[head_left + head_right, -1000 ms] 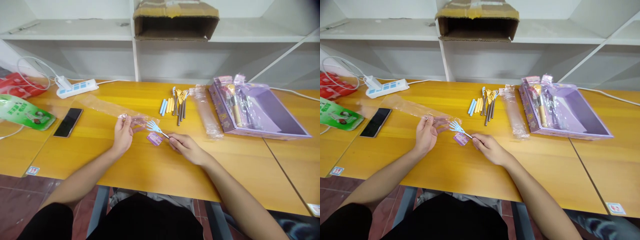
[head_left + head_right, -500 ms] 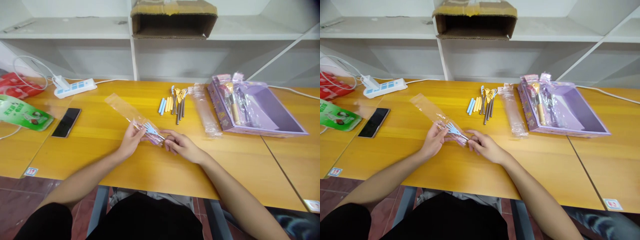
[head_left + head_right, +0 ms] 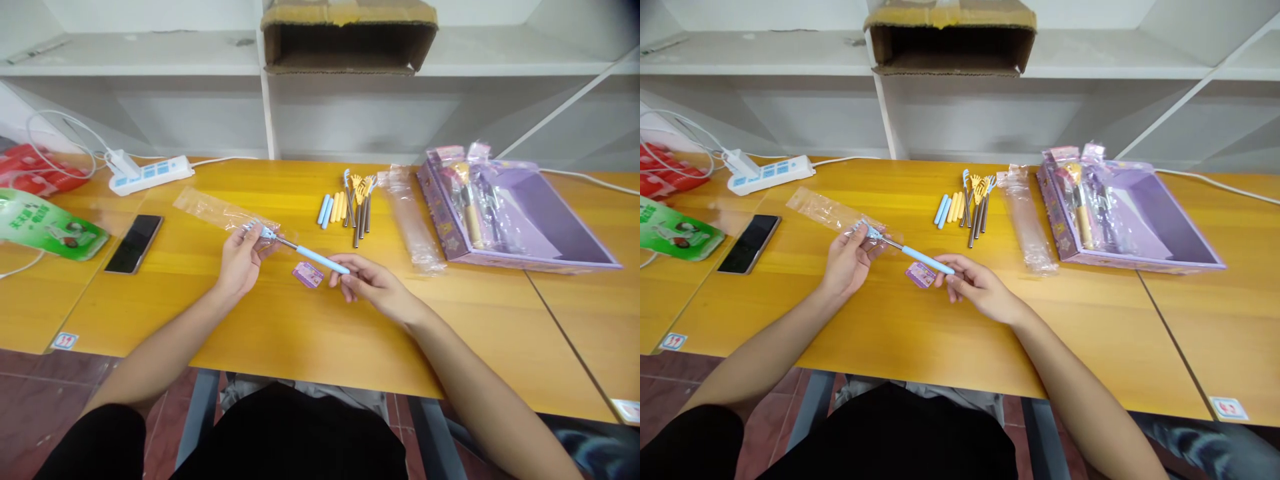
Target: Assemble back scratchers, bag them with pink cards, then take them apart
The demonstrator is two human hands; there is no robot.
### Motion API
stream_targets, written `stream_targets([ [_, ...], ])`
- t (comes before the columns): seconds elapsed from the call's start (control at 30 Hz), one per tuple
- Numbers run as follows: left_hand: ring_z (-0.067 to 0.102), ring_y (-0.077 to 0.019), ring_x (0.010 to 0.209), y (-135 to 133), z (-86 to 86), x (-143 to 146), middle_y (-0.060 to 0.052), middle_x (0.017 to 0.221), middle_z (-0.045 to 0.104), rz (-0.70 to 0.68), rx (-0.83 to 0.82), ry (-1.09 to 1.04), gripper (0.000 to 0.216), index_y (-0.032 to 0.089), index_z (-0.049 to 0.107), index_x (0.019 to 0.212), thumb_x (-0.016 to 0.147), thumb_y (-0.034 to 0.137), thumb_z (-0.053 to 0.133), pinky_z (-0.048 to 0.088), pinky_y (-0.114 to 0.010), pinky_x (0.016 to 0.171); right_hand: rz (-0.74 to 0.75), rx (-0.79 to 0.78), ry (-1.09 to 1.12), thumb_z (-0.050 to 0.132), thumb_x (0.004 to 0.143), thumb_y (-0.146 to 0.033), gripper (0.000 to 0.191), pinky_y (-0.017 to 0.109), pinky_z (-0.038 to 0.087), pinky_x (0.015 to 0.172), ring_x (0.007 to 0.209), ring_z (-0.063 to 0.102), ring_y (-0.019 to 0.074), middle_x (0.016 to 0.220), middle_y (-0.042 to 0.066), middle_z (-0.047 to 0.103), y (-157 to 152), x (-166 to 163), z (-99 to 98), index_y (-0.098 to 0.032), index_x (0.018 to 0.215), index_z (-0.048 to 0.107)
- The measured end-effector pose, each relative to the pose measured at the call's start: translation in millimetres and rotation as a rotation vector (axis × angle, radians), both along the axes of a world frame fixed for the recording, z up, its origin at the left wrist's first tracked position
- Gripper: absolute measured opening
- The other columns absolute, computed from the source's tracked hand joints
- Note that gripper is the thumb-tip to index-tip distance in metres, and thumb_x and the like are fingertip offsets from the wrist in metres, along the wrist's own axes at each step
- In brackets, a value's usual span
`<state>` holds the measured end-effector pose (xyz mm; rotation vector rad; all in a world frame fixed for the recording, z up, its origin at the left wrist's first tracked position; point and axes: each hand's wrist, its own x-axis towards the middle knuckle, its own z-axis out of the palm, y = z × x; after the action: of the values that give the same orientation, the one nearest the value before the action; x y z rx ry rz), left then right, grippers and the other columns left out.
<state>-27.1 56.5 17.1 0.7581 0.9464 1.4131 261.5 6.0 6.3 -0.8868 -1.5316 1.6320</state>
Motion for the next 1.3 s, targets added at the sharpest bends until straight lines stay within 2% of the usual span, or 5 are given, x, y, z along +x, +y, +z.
stream_targets([
  [0.43, 0.082, -0.0227, 0.087, -29, -12.1, 21, -0.009, 0.097, 0.083, -0.418, -0.080, 0.021, 0.046, 0.016, 0.070, 0.103, 0.082, 0.048, 0.095, 0.068, -0.032, 0.075, -0.024, 0.016, -0.117, 0.100, 0.074, -0.043, 0.045, 0.029, 0.056, 0.075, 0.075, 0.068, 0.0145, 0.083, 0.000, 0.074, 1, -12, -11.1, -0.019, 0.101, 0.073],
  [0.7, 0.078, -0.0240, 0.095, -45, -26.6, 29, -0.011, 0.104, 0.082, -0.737, 0.084, 0.329, 0.040, 0.015, 0.079, 0.106, 0.088, 0.050, 0.088, 0.063, -0.035, 0.088, 0.000, 0.152, -0.256, 0.096, 0.079, -0.052, 0.054, 0.027, 0.049, 0.064, 0.070, 0.059, 0.0138, 0.087, 0.000, 0.072, -6, -26, -15.9, -0.022, 0.117, 0.072],
  [1.03, 0.077, -0.0224, 0.091, -36, -18.7, 21, -0.012, 0.106, 0.081, -0.631, 0.028, 0.293, 0.047, 0.014, 0.074, 0.112, 0.092, 0.055, 0.083, 0.061, -0.036, 0.087, 0.111, 0.421, -0.170, 0.098, 0.077, -0.051, 0.099, 0.030, 0.058, 0.072, 0.077, 0.064, 0.0136, 0.116, 0.004, 0.062, -3, -10, -25.3, -0.031, 0.158, 0.045],
  [1.2, 0.073, -0.0200, 0.089, -35, -16.9, 21, -0.010, 0.102, 0.078, -0.680, 0.062, 0.309, 0.044, 0.015, 0.074, 0.110, 0.095, 0.055, 0.080, 0.059, -0.033, 0.083, 0.026, 0.702, -0.218, 0.078, 0.100, -0.023, 0.020, 0.030, 0.059, 0.077, 0.087, 0.065, 0.0142, 0.111, 0.004, 0.057, -5, -8, -5.8, -0.028, 0.119, 0.076],
  [1.3, 0.072, -0.0219, 0.097, -40, -19.1, 25, -0.010, 0.107, 0.076, -0.700, 0.112, 0.312, 0.046, 0.016, 0.073, 0.113, 0.092, 0.057, 0.083, 0.058, -0.036, 0.091, -0.012, 0.753, -0.203, 0.078, 0.099, -0.020, 0.008, 0.033, 0.060, 0.081, 0.096, 0.066, 0.0178, 0.106, 0.005, 0.059, -8, -11, 3.6, -0.025, 0.106, 0.077],
])
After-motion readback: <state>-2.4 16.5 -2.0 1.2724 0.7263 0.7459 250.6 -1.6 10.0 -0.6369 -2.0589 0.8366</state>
